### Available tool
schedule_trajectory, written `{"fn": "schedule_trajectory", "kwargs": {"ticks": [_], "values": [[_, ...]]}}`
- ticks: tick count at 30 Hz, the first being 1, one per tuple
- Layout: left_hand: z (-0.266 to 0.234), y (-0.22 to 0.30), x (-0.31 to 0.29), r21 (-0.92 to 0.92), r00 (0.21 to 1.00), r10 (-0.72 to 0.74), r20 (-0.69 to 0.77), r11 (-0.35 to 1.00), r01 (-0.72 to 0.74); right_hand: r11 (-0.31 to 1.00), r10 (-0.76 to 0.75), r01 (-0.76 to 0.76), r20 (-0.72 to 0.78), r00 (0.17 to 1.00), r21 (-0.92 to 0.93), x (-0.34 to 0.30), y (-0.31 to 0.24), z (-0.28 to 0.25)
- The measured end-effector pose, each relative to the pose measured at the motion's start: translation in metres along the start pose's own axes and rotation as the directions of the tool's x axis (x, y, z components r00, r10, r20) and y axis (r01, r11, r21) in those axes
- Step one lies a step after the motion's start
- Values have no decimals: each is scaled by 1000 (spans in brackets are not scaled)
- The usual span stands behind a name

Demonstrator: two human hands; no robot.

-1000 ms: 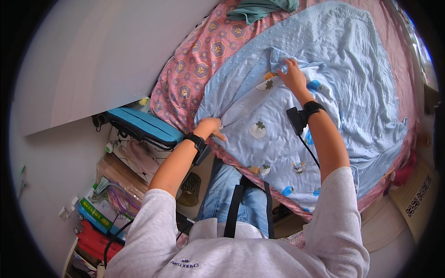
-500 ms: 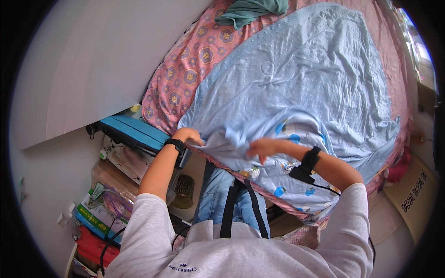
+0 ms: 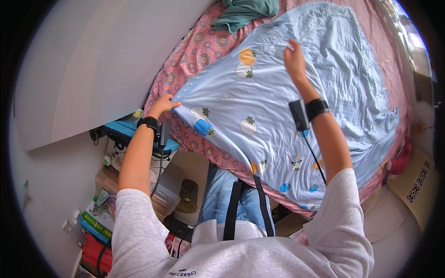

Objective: The person picks up a light-colored cloth from a desk, spreads a blue patterned blanket across a bed, and folds it in half and then into a smaller rectangle by hand.

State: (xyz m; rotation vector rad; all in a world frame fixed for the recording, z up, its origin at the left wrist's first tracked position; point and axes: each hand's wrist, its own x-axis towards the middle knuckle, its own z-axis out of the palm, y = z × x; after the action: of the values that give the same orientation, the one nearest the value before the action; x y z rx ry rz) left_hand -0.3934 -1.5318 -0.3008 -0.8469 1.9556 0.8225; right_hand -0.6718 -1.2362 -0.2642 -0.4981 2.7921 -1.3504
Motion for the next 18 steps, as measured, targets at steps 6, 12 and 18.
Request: {"fn": "schedule_trajectory", "kwargs": {"ticks": [6,12,18], "values": [[1,2,4,442,972,13,-233,892,94,983,179,-174,468,865,-54,-161,18,-3],[-12,-19,-9,574,938,-60,-343,777,259,945,324,-127,805,497,-301,-349,52,-34],[42,64,-9,564,814,270,-514,822,84,722,617,-646,655,436,-250,-419,75,-66]]}}
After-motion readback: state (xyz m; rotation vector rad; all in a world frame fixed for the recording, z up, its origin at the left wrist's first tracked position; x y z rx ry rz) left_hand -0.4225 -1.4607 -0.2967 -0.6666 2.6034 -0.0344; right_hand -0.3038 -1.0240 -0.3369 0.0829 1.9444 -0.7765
